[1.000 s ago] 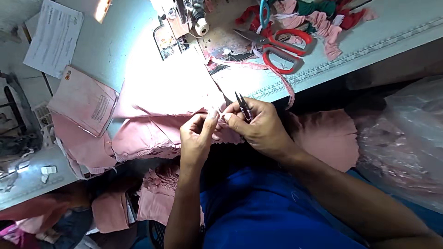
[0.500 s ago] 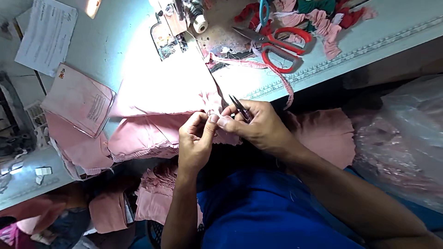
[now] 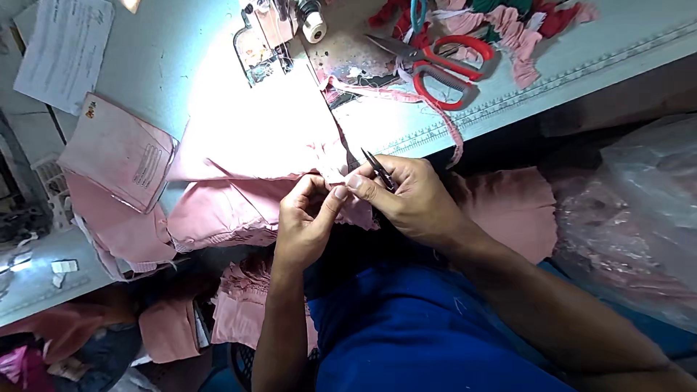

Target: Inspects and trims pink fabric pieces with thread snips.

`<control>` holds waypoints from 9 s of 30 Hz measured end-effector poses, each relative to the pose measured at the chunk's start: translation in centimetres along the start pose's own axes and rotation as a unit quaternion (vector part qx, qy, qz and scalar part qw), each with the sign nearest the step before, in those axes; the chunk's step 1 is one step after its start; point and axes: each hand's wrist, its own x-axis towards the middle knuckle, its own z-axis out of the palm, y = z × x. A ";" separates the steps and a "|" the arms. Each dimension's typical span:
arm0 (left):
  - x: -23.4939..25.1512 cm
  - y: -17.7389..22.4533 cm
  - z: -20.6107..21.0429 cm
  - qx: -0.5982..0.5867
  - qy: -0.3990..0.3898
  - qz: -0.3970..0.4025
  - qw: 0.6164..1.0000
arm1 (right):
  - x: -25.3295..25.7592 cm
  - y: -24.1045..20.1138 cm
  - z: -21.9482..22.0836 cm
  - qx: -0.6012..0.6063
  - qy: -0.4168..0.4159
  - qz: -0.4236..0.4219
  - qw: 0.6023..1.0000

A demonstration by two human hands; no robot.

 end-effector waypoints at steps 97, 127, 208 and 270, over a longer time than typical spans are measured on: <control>-0.3 -1.0 1.4 -0.094 0.059 -0.016 0.994 | -1.1 0.7 0.0 -0.173 0.074 -0.090 0.978; -0.5 0.0 1.7 0.056 0.050 -0.006 0.997 | -1.6 0.6 0.6 -0.165 0.098 -0.063 0.979; -0.4 0.1 2.5 0.161 0.077 0.037 0.983 | -2.8 -1.2 -0.6 -0.228 0.003 0.078 0.971; -0.3 -0.6 1.2 0.212 0.052 0.097 0.971 | -0.3 0.5 -0.3 -0.169 0.061 -0.066 0.981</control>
